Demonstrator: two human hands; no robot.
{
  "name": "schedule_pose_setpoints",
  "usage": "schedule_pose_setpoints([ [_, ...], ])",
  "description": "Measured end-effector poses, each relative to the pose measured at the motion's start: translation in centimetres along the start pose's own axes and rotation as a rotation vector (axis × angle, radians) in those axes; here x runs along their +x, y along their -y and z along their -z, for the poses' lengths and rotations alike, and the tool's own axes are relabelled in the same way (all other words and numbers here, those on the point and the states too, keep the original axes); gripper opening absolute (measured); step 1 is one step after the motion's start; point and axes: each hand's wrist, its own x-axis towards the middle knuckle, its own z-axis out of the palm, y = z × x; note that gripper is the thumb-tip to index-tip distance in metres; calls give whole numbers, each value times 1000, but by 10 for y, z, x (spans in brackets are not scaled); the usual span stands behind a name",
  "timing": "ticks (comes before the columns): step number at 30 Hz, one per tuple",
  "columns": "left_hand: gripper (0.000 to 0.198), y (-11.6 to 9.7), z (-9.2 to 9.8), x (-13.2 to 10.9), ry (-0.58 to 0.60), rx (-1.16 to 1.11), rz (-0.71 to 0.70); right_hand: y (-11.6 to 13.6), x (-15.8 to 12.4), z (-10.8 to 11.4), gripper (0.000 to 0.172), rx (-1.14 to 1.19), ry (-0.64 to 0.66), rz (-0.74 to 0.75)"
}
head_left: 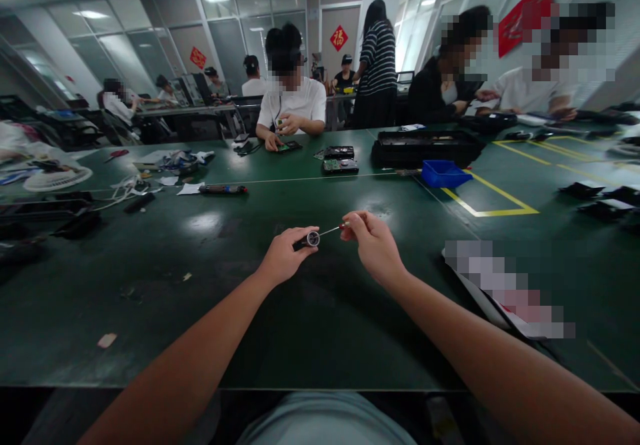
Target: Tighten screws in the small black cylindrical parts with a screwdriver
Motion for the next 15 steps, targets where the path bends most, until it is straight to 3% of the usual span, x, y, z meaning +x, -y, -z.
schedule_pose_setpoints([
  [4,43,-4,2,1,13,34,5,-10,11,3,30,401,13,-323],
  [5,43,-4,3,1,24,53,8,-11,12,3,29,434,-8,-335],
  [8,43,-5,4,1,52,100,10,-14,11,1,28,397,-53,-239],
  [15,43,-2,5,-1,31,122,-5,-11,3,0,26,9,-53,38],
])
